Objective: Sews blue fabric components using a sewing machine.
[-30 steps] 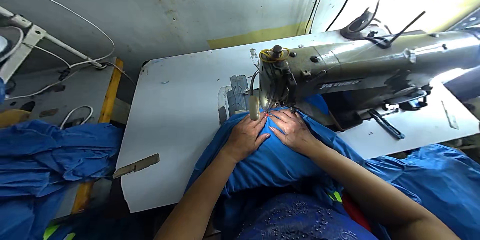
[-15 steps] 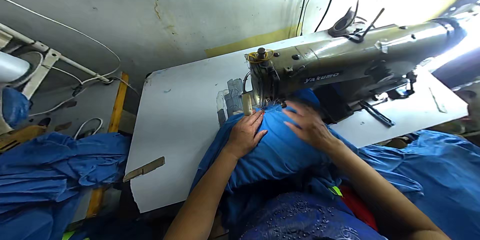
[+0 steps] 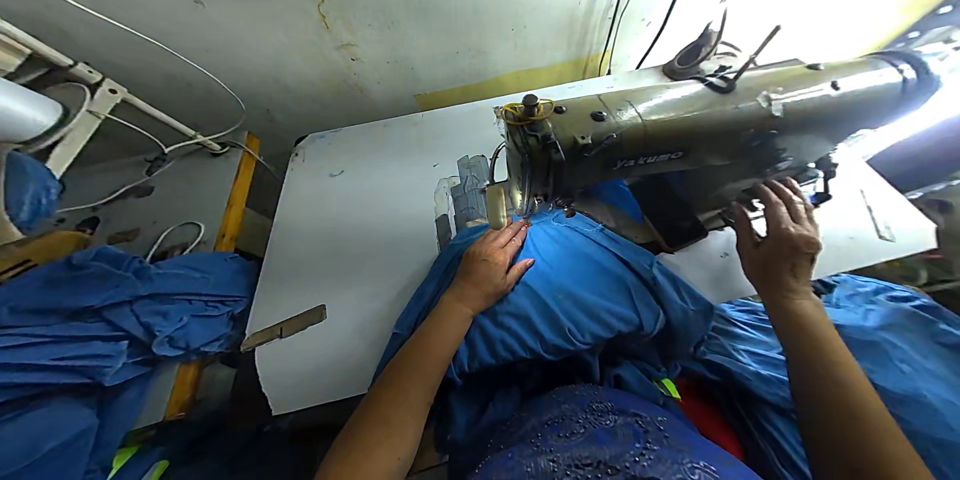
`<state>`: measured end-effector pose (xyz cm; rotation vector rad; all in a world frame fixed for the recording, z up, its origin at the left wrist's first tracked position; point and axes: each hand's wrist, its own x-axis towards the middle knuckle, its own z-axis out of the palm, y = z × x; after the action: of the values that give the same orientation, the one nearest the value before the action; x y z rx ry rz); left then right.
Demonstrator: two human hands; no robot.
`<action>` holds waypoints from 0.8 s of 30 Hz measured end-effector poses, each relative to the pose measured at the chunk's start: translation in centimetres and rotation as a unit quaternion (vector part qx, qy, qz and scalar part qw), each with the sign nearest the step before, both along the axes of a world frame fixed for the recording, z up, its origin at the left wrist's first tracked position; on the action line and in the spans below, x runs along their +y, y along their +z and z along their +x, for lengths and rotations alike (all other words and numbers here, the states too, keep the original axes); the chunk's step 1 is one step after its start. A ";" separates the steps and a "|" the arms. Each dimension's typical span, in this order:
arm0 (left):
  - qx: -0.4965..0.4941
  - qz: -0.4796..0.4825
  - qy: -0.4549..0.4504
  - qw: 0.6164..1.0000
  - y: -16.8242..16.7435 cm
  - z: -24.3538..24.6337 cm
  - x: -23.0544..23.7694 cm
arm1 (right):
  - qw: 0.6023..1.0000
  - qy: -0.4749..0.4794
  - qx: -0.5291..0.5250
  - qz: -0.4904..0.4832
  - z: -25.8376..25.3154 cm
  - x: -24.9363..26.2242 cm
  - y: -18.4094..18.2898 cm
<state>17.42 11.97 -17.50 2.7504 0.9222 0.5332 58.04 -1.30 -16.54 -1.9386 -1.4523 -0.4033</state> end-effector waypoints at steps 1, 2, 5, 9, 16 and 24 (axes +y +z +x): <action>0.000 -0.001 0.001 1.000 0.0 0.0 0.0 | 1.000 -0.005 0.002 -0.001 -0.2 0.0 0.0; 0.000 -0.001 0.000 1.000 0.0 0.0 0.0 | 1.000 -0.012 0.004 -0.007 -0.4 0.0 0.1; -0.007 -0.003 0.000 1.000 0.1 0.0 0.1 | 0.999 -0.026 -0.002 -0.025 -0.4 -0.1 0.3; 0.000 -0.008 0.011 1.000 0.2 0.2 0.0 | 0.999 -0.022 -0.012 -0.038 0.0 -0.2 0.2; 0.012 -0.022 0.018 1.000 0.4 0.3 0.6 | 0.998 -0.021 -0.009 -0.056 -0.4 -0.5 0.2; -0.022 0.014 0.018 0.999 0.0 0.4 0.1 | 0.994 -0.015 0.010 -0.106 -1.1 -1.6 -2.9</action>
<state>17.83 12.10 -17.50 2.7398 0.9631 0.6149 56.94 -2.88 -19.47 -2.1266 -1.5052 -0.2511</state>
